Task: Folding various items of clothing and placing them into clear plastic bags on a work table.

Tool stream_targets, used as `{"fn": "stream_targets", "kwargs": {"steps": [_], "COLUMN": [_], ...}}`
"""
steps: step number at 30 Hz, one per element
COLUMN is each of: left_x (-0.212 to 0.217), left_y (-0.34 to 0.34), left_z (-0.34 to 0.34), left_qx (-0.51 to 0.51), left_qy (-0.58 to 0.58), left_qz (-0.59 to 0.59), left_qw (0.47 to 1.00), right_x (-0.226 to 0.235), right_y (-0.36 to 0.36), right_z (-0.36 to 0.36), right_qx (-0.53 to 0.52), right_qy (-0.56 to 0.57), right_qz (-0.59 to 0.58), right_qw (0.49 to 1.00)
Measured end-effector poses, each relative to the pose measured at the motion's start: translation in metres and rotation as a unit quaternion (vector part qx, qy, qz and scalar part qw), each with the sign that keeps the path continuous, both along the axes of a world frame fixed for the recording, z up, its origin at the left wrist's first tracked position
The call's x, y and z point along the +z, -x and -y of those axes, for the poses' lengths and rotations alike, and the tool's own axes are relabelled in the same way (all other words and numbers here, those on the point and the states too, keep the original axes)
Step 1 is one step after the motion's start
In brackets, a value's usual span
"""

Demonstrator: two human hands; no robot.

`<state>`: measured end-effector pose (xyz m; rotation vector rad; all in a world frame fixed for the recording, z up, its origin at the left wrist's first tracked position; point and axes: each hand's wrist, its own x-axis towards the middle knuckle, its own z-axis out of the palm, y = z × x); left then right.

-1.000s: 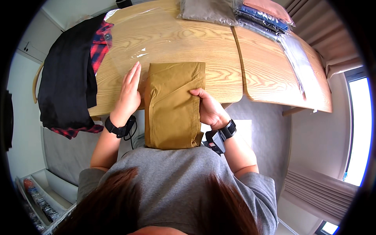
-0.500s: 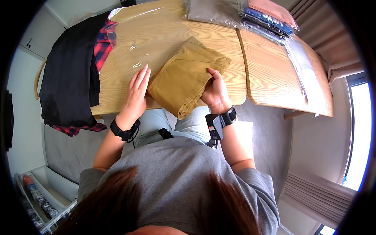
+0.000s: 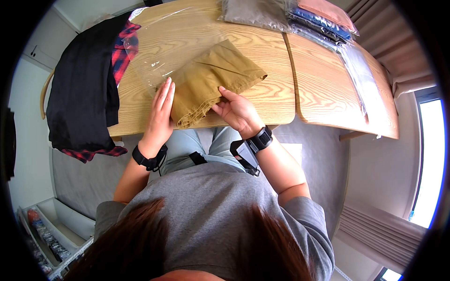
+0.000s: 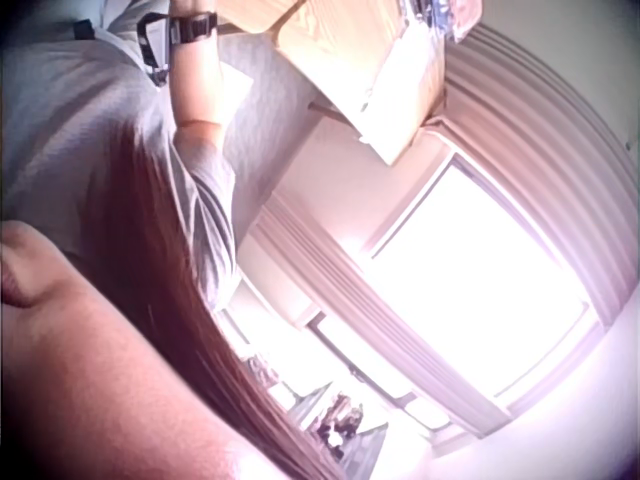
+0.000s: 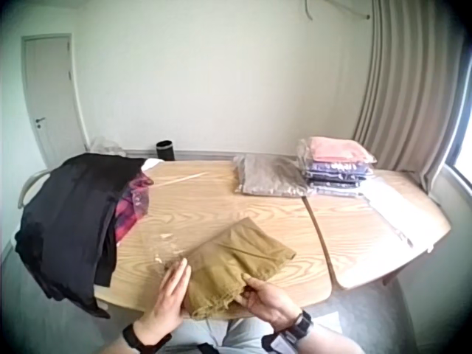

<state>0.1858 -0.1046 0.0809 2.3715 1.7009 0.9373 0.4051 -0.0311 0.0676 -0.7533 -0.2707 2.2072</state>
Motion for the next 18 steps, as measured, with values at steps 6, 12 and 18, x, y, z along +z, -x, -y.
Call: {"fn": "stream_targets", "kwargs": {"steps": [6, 12, 18], "left_x": [0.003, 0.006, -0.013], "left_y": [-0.002, -0.041, -0.069], "left_z": [0.016, 0.043, 0.02], "left_qx": [0.043, -0.258, 0.029], "left_qy": [-0.07, -0.099, 0.111], "left_qz": [0.034, 0.031, -0.087], "left_qw": [0.996, 0.961, 0.99], "right_x": [0.003, 0.006, 0.007], "right_y": [0.006, 0.012, 0.018], "right_z": [-0.005, -0.017, -0.021], "right_qx": [0.074, 0.109, 0.117], "right_qy": [-0.027, -0.025, -0.018], "right_qz": [0.08, -0.034, -0.058], "right_qw": [0.994, 0.993, 0.991]}}
